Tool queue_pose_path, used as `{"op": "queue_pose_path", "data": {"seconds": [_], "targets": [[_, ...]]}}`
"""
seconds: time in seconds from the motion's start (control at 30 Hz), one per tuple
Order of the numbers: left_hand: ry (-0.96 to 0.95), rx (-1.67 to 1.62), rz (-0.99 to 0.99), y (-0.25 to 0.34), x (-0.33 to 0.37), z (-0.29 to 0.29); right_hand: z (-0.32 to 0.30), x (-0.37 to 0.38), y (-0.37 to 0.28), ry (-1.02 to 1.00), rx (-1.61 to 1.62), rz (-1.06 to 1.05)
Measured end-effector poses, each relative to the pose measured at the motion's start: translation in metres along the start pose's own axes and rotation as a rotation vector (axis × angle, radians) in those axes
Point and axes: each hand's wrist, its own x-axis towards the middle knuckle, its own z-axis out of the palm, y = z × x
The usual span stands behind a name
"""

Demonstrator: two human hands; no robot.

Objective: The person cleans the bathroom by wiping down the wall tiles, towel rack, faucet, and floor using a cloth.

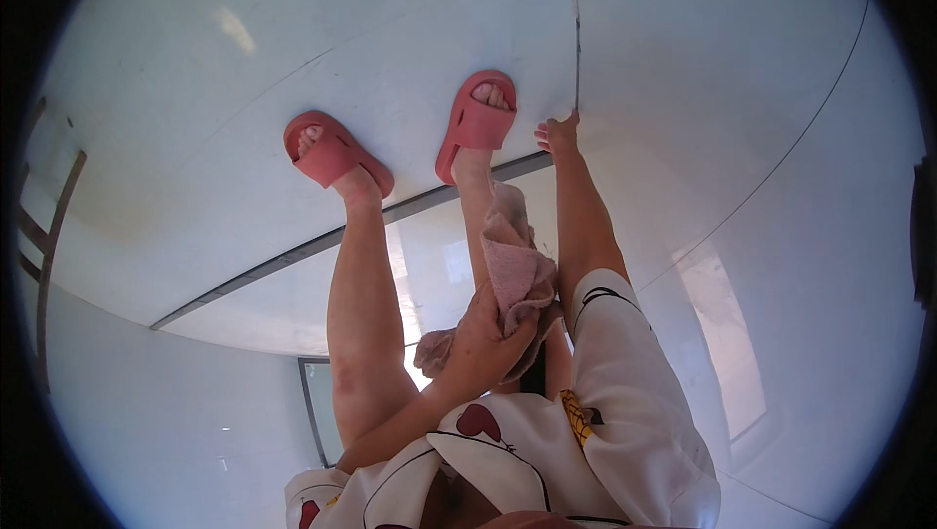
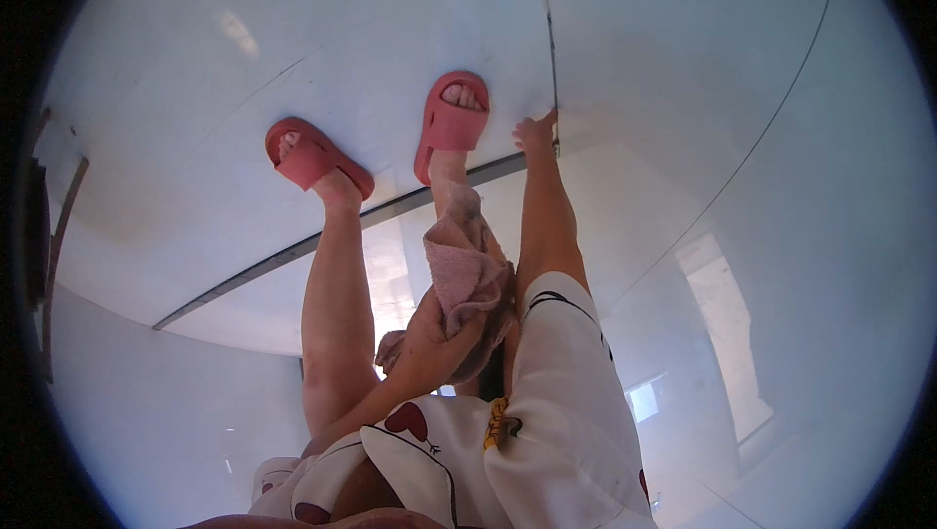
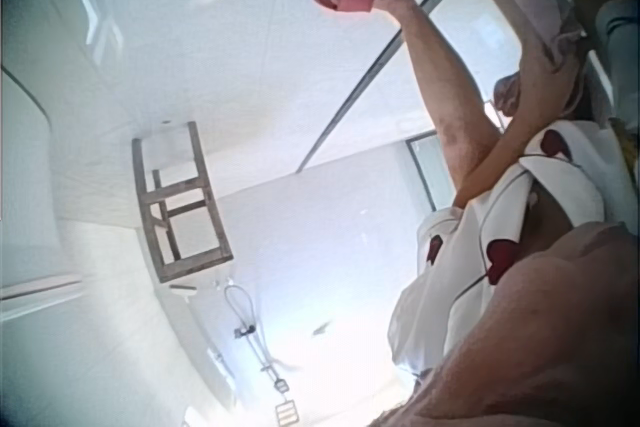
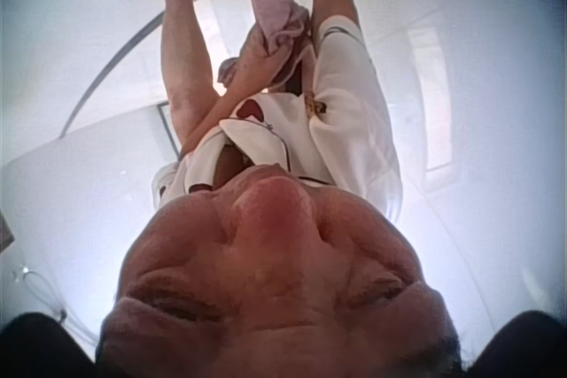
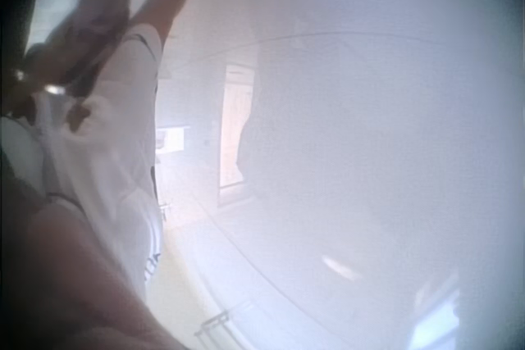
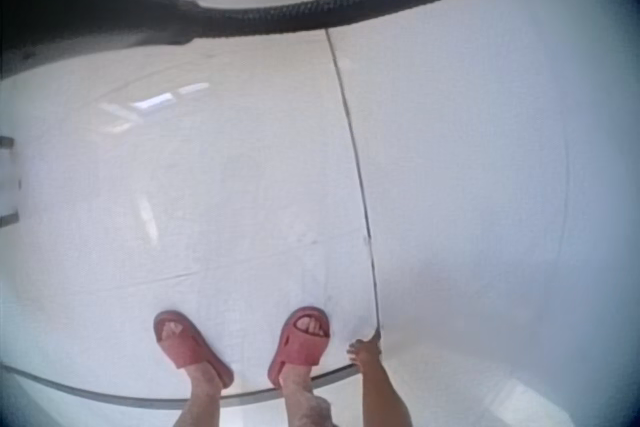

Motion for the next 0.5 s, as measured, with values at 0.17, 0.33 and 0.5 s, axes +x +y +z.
{"op": "queue_pose_path", "data": {"seconds": [0.17, 0.33, 0.5], "targets": [[-0.021, 0.081, 0.011, 0.004, 0.003, 0.0, -0.003, 0.007, 0.018, 0.027, -0.045, -0.017], [-0.002, 0.04, -0.035, -0.001, 0.004, -0.001, -0.013, 0.013, 0.034, -0.034, -0.059, 0.062], [0.081, 0.14, 0.015, -0.006, -0.001, -0.004, 0.014, 0.019, 0.052, -0.233, -0.002, 0.203]]}}
